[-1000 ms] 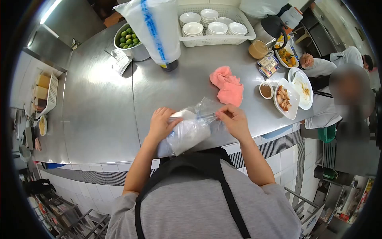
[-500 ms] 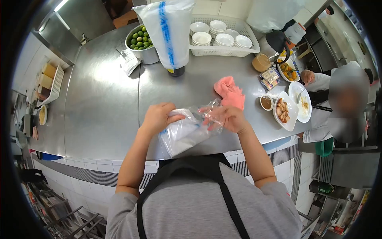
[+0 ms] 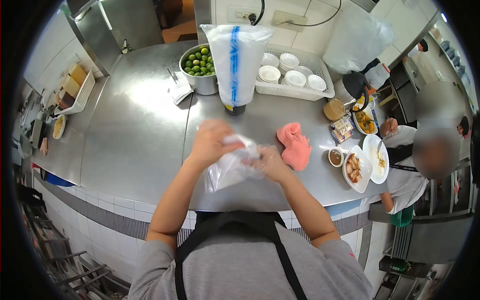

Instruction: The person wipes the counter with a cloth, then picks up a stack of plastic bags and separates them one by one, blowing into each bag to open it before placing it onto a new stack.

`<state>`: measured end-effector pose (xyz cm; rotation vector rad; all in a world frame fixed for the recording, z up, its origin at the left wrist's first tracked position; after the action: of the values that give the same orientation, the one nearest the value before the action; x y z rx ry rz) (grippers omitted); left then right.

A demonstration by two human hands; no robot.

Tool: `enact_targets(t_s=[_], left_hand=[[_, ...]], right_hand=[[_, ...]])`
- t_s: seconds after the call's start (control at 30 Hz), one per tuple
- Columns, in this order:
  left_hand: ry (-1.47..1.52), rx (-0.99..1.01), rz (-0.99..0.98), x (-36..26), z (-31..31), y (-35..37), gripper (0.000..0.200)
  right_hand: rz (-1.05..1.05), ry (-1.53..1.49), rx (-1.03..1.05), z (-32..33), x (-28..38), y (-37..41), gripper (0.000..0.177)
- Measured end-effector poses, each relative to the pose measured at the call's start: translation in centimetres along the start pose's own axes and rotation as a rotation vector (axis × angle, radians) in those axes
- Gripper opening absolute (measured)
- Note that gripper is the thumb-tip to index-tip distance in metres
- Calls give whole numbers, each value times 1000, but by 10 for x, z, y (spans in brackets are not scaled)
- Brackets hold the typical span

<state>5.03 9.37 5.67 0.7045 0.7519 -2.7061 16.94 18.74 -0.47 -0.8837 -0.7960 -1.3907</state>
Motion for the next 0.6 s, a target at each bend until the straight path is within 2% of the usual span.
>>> enact_targets(t_s=[0.07, 0.1, 0.17, 0.2, 0.23, 0.3, 0.43, 0.5, 0.53, 0.6], left_hand=[[178, -789, 352, 24, 42, 6, 25], [173, -795, 347, 28, 45, 11, 25], [620, -40, 964, 60, 11, 28, 28], [756, 1, 984, 55, 3, 30, 31], [751, -4, 986, 51, 0, 28, 31], [654, -176, 878, 47, 2, 26, 27], [812, -195, 826, 54, -1, 34, 24], [725, -260, 789, 59, 8, 40, 22], [727, -253, 793, 62, 9, 43, 22], [489, -419, 639, 67, 27, 50, 21]], right_hand=[[-114, -354, -532, 19, -22, 5, 31], [-104, -354, -529, 20, -26, 3, 31], [-39, -493, -784, 28, -32, 6, 30], [96, -327, -813, 31, -25, 2, 30], [100, -332, -810, 28, -23, -1, 30], [7, -370, -646, 13, -22, -5, 34], [-157, -341, -669, 2, -17, -4, 34], [-71, -768, -769, 3, -8, -6, 29], [-78, -769, -774, 5, -11, -5, 29], [-229, -538, -750, 14, -28, 7, 22]])
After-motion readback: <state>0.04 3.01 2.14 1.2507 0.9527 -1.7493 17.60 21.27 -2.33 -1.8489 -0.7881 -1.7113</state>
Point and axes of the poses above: each hand's wrist, its own y-axis away from the middle knuckle, its own z-axis out of the back of the hand, x = y × z, the point moved 5 cm from there along -y, towards the middle knuckle, and after that the axes turned 13 degrees about z, right-handed, at the moved point
